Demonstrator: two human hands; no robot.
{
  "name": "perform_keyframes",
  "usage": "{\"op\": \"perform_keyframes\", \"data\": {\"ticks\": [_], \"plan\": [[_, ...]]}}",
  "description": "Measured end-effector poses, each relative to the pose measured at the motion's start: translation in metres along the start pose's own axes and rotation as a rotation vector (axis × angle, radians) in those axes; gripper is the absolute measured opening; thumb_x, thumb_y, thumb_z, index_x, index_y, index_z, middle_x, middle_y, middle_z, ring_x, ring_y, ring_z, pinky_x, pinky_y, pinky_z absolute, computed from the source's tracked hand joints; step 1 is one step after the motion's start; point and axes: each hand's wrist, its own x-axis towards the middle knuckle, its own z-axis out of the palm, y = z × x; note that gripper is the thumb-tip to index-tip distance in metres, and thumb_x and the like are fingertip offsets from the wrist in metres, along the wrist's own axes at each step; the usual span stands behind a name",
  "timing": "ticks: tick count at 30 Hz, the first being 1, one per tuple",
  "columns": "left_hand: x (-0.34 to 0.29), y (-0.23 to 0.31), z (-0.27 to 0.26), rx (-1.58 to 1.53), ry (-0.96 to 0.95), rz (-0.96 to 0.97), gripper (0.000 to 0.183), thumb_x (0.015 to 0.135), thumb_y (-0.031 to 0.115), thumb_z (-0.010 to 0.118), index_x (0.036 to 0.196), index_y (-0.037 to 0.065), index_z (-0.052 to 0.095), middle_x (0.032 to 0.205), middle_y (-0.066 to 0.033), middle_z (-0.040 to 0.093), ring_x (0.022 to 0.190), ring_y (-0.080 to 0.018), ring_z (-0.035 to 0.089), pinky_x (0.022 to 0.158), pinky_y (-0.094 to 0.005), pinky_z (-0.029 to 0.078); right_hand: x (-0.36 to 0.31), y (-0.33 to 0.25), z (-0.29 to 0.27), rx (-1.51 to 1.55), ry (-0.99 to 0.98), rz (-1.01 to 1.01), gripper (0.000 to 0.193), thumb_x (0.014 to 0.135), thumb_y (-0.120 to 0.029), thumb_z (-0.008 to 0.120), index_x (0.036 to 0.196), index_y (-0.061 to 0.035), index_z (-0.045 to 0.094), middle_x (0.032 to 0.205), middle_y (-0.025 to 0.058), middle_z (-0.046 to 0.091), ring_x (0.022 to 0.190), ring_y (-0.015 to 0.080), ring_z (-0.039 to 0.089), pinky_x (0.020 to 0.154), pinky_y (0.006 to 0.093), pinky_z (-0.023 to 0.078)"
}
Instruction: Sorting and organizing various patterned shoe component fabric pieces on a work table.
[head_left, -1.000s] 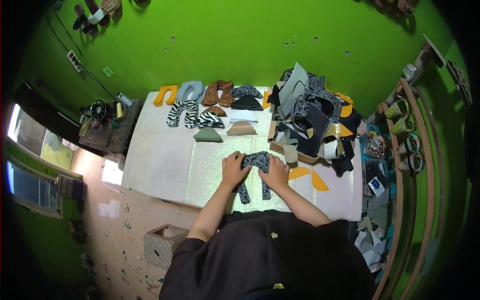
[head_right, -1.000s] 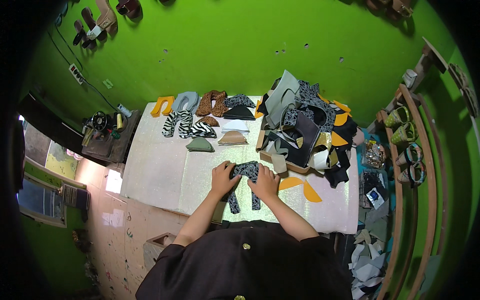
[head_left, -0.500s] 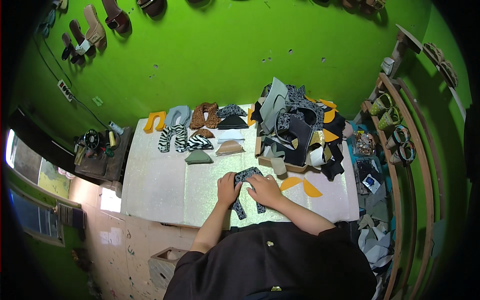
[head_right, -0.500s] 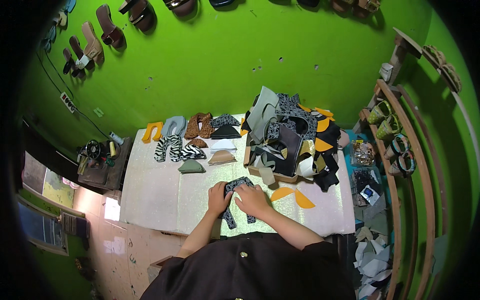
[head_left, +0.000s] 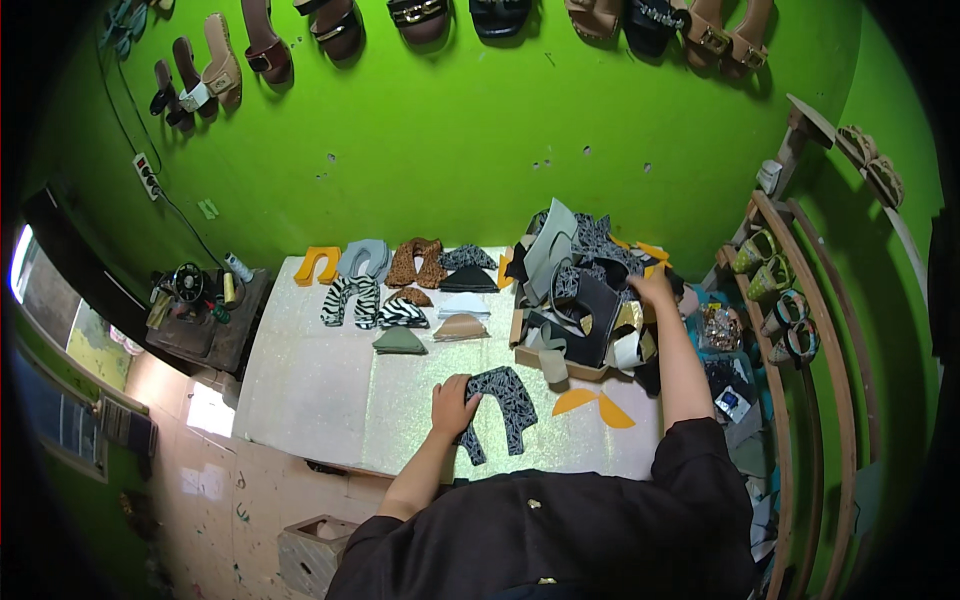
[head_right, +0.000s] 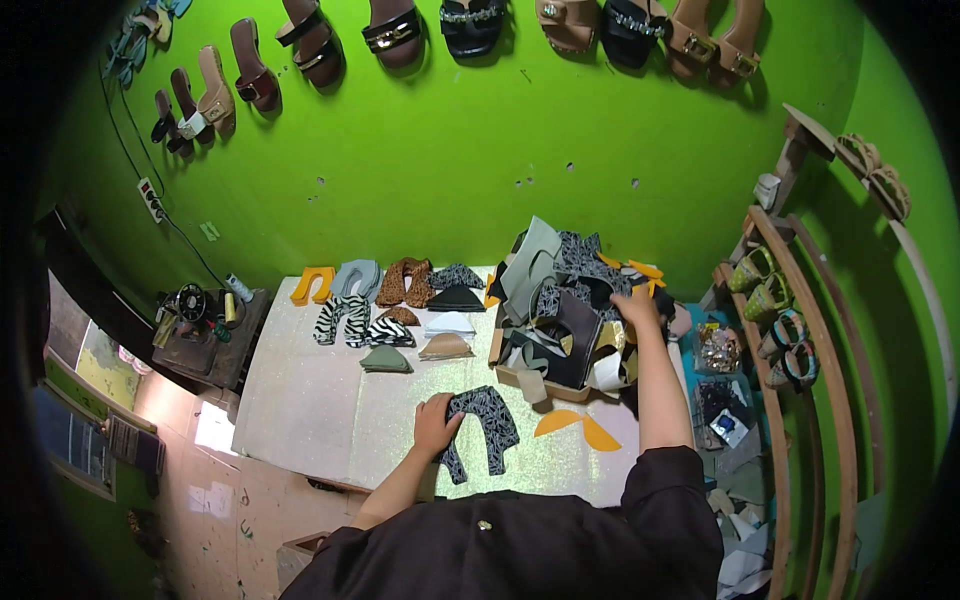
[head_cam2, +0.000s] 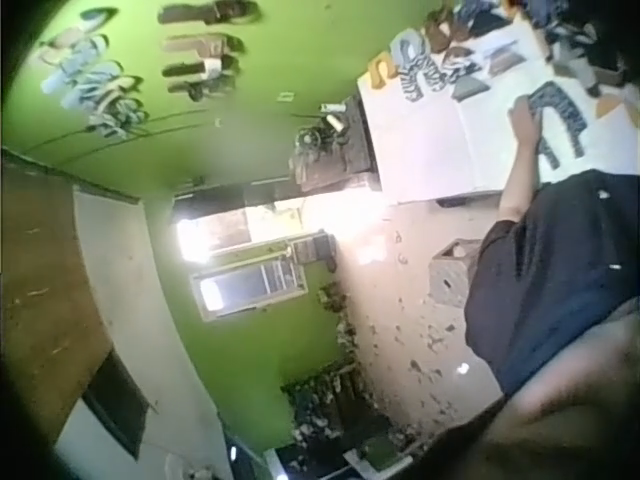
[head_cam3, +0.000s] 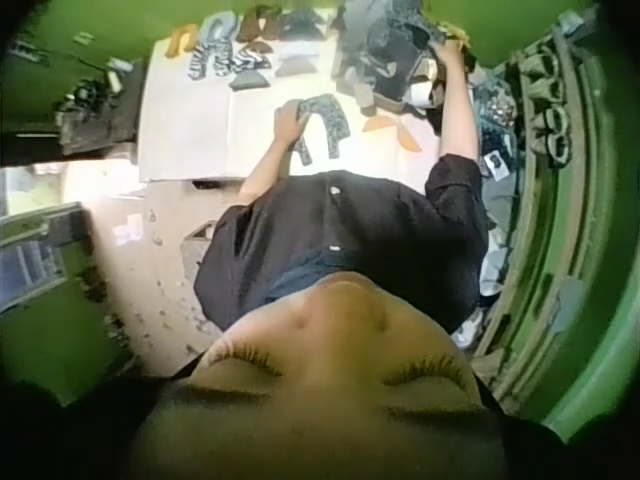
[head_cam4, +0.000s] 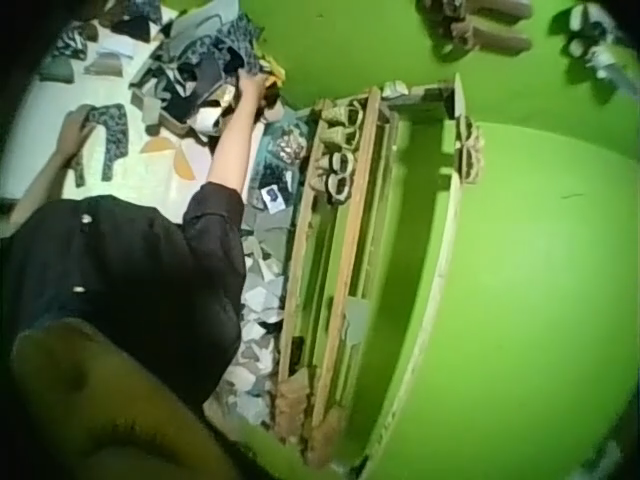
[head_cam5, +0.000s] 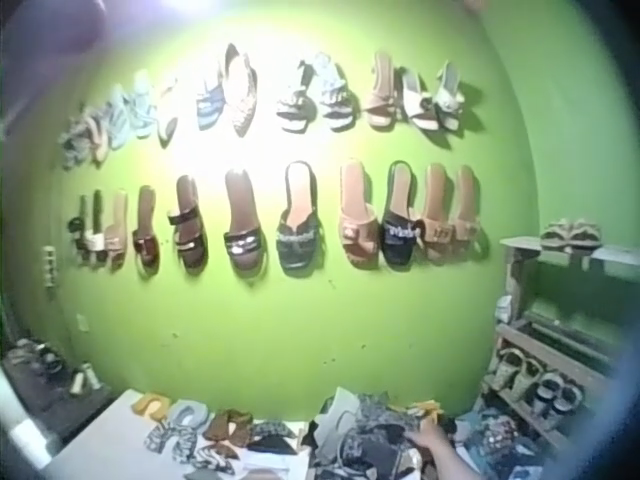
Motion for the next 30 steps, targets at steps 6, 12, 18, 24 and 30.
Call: {"op": "perform_keyframes", "data": {"ticks": [6, 12, 18, 24, 30], "plan": [[-0.006, -0.003, -0.003, -0.036, -0.007, -0.077, 0.047, 0.078, 0.032, 0.063, 0.117, 0.008, 0.052, 0.116, -0.0102, 0.055, 0.112, -0.0262, 0.049, 0.095, -0.0437, 0.03, 0.005, 0.016, 0.022, 0.564, -0.261, -0.047, 0.051, 0.067, -0.013, 0.074, 0.109, 0.0069, 0.054, 0.102, 0.0112, 0.061, 0.092, 0.0182, 0.058, 0.078, 0.0312, 0.045], [0.001, 0.009, -0.017, -0.226, 0.157, -0.12, 0.067, 0.071, 0.03, 0.067, 0.129, 0.005, 0.043, 0.121, -0.0158, 0.052, 0.113, -0.0318, 0.047, 0.099, -0.0434, 0.03, -0.03, -0.054, -0.025, 0.971, 0.099, -0.624, 0.017, 0.08, 0.001, 0.061, 0.097, 0.001, 0.058, 0.089, 0.0027, 0.06, 0.083, 0.0094, 0.055, 0.075, 0.0235, 0.043], [0.026, 0.055, -0.061, -0.285, 0.529, -0.123, 0.086, 0.07, 0.021, 0.072, 0.136, 0.0, 0.023, 0.13, -0.0236, 0.037, 0.123, -0.0382, 0.033, 0.104, -0.0445, 0.027, -0.162, -0.138, -0.095, 0.753, -0.132, -1.082, 0.024, 0.076, 0.01, 0.048, 0.092, -0.0003, 0.063, 0.091, 0.0061, 0.061, 0.083, 0.0132, 0.056, 0.076, 0.0248, 0.045], [0.038, 0.135, -0.182, -0.146, 0.519, 0.233, 0.055, 0.071, 0.032, 0.076, 0.113, 0.003, 0.056, 0.105, -0.0147, 0.059, 0.102, -0.0298, 0.054, 0.092, -0.0404, 0.037, -0.21, -0.16, -0.06, 0.349, -0.489, -1.511, 0.03, 0.077, -0.004, 0.059, 0.106, -0.0062, 0.062, 0.097, 0.0106, 0.065, 0.079, 0.0259, 0.062, 0.074, 0.0321, 0.046], [0.013, 0.099, -0.159, -0.796, 0.29, -0.373, 0.024, 0.089, 0.021, 0.06, 0.088, -0.003, 0.064, 0.073, -0.0028, 0.064, 0.064, -0.0066, 0.052, 0.058, -0.0237, 0.043, -0.22, -0.145, 0.017, 0.574, -0.649, -1.012, 0.04, 0.081, -0.012, 0.063, 0.12, -0.0059, 0.054, 0.102, 0.0069, 0.061, 0.091, 0.0156, 0.058, 0.081, 0.0282, 0.045]]}}
